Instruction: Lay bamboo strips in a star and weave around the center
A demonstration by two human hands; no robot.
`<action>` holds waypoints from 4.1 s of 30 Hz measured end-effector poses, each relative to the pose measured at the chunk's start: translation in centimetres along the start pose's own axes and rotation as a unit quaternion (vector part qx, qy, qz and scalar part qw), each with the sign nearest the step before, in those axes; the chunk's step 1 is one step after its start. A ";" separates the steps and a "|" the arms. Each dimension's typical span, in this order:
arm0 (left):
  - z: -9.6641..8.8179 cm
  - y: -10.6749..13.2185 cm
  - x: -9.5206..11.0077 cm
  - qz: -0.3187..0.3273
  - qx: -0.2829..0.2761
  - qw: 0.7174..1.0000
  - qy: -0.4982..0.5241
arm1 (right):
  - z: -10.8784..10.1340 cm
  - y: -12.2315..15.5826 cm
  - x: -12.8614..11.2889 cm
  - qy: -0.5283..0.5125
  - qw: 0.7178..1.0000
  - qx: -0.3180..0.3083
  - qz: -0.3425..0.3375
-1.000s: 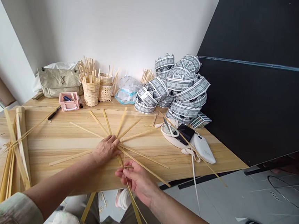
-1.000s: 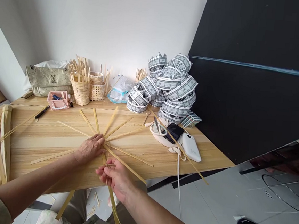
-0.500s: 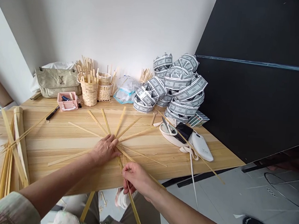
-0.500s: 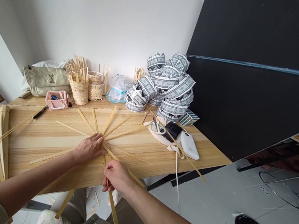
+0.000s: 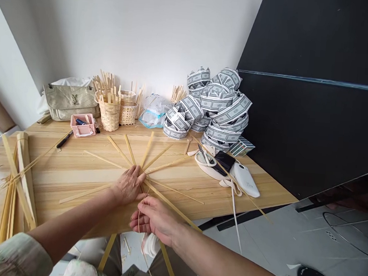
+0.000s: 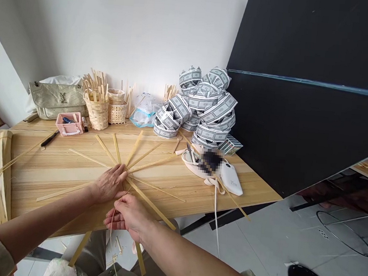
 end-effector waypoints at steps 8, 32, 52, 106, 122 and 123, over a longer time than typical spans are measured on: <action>-0.4 0.3 0.3 0.014 0.018 1.000 0.002 | 0.7 1.3 -1.2 0.194 0.978 -0.053 0.062; -0.5 0.8 -0.8 0.051 0.081 0.994 0.045 | -5.4 -5.9 -9.8 0.621 0.701 0.182 -0.299; -0.6 0.3 -2.7 -0.026 -0.013 0.982 0.186 | -5.6 -6.7 -9.6 0.668 0.663 0.229 -0.249; -0.6 0.0 -3.8 -0.017 -0.064 0.977 0.200 | -6.6 -7.3 -10.6 0.625 0.713 0.208 -0.240; 0.1 0.4 -3.7 0.010 -0.026 0.983 0.180 | -6.6 -6.9 -10.3 0.631 0.695 0.242 -0.244; 0.0 0.4 -3.7 0.011 -0.027 0.982 0.184 | -6.5 -6.8 -10.3 0.632 0.695 0.239 -0.244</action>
Point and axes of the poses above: each hand's wrist, its own y-axis away from the middle knuckle, its own z-axis out of the palm, x = y × z, the point moved 9 cm from there along -y, towards the middle knuckle, and after that the axes turned 2 degrees about -y, right-handed, at the moved point
